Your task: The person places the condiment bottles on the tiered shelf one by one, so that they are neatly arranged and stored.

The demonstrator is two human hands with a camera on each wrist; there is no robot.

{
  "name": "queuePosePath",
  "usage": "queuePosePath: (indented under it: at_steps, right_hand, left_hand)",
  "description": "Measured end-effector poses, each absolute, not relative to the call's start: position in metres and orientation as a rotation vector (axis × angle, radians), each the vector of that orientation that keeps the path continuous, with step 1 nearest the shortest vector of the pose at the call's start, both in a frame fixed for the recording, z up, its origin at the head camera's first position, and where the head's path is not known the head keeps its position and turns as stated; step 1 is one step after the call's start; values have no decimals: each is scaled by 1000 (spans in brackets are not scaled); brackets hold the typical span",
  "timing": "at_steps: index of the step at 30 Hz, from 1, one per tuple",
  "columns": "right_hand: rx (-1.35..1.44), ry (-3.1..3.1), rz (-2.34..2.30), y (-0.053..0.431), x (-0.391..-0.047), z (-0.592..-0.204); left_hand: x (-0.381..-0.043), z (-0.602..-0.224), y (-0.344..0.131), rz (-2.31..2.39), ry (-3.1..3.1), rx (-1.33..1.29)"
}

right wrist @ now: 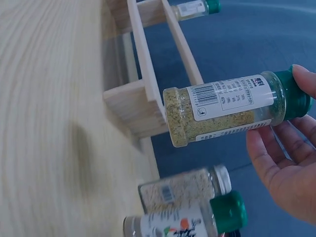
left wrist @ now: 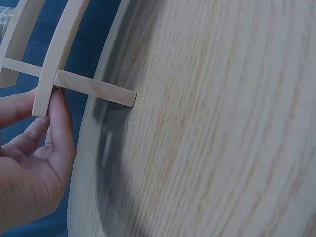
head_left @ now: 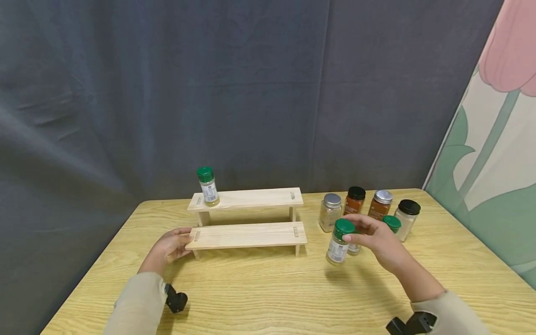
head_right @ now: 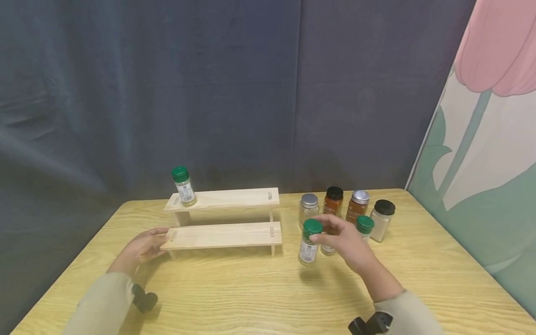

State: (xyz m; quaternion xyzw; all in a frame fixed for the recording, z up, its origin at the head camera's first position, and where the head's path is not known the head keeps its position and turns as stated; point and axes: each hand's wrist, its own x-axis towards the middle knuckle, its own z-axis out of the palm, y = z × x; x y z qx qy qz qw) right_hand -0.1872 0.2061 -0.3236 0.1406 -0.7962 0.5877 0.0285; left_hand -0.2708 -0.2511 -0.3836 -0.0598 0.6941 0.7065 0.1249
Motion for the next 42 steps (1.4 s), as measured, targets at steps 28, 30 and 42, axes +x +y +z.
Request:
queuePosePath:
  at_steps: [28, 30, 42]
  right_hand:
    - [611, -2385, 1968, 136, -234, -300]
    - [617, -2351, 2018, 130, -238, -300]
    - [607, -2199, 2187, 88, -257, -294]
  left_hand:
    - [-275, -388, -254, 2047, 2050, -183]
    - [-276, -388, -254, 2044, 2059, -193]
    - [-275, -387, -253, 2056, 2043, -207]
